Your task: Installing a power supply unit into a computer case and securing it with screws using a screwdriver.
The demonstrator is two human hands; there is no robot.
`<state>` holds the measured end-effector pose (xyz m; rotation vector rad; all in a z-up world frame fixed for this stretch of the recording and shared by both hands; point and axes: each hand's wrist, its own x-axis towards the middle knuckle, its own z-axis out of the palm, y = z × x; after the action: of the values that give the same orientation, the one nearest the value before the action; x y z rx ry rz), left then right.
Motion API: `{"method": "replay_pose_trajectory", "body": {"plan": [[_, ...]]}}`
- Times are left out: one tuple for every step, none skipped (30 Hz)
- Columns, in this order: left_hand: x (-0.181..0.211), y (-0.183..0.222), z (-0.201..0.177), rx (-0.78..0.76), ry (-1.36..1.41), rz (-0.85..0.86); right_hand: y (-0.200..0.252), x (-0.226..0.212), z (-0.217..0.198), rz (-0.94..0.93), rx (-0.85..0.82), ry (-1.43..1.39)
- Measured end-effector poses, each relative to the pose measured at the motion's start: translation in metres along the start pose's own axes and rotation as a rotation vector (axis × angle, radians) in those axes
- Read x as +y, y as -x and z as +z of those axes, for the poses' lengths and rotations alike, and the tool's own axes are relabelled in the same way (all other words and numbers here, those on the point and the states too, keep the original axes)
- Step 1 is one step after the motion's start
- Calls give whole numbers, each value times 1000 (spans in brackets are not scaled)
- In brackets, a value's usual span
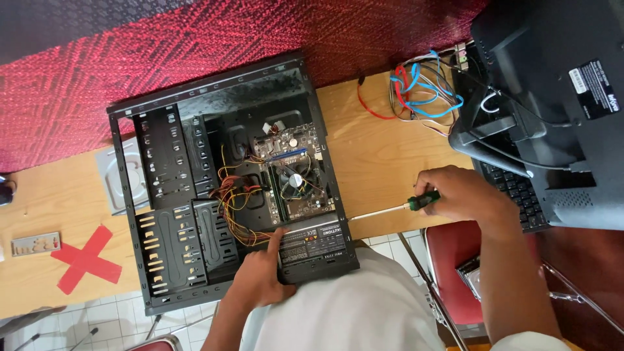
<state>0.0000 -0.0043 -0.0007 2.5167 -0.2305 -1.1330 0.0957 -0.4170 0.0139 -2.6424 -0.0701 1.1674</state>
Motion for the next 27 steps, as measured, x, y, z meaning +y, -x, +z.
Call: {"method": "replay_pose_trajectory", "body": {"plan": [[-1,0,1,0,8,1,-1,-2,-1,46,-18,-12],[1,0,0,1,8,0,0,-4,-3,44,-17,-12],[2,0,-1,-4,10,-12,2,-6,-5,59,-58,14],[3,0,-2,-9,11,-25,3,-8,-8,73,-100,40],[3,1,-2,-7,10,-27,3,-9,-9,71,-99,40],[2,1,-2,7,22,-12,3,-10,-10,63,-134,42],[1,1,-1,22,34,2,4,-10,-10,56,-169,44],[-1,-1,0,21,33,1,2,-10,-10,55,-170,43],[-3,-2,2,23,26,4,0,-9,-10,45,-217,43],[-4,-3,4,22,20,8,0,-8,-8,38,-266,42],[-4,-1,4,18,20,8,-5,-2,0,39,-269,41],[-4,-1,4,9,12,-7,-9,5,6,5,-267,-10],[-3,-1,3,0,5,-23,-13,12,13,-29,-263,-61],[-2,-1,2,-2,5,-21,-6,5,7,-27,-264,-61],[-1,-1,1,-2,7,-22,1,-3,1,11,-263,-63],[0,0,1,-3,8,-23,8,-10,-5,50,-263,-65],[-2,-1,4,-6,8,-21,8,-10,-2,53,-266,-66],[-5,-2,6,7,1,-10,8,-10,0,48,-236,-94],[-7,-3,8,20,-7,2,7,-11,2,44,-207,-122],[-5,-2,8,18,-5,2,2,-4,9,45,-209,-122],[-4,-2,7,4,-18,-28,-3,2,15,-4,-140,-157],[-2,-1,5,-9,-31,-59,-8,7,22,-55,-71,-192],[-1,-1,5,-10,-30,-61,-5,5,18,-56,-73,-191],[-1,-1,4,-8,-33,-54,-2,2,14,-33,-67,-181],[0,0,3,-6,-35,-48,2,-1,10,-10,-61,-170],[0,0,4,-6,-35,-48,1,1,10,-10,-62,-170],[0,0,4,-7,-39,-46,0,3,11,-22,-50,-173]]}}
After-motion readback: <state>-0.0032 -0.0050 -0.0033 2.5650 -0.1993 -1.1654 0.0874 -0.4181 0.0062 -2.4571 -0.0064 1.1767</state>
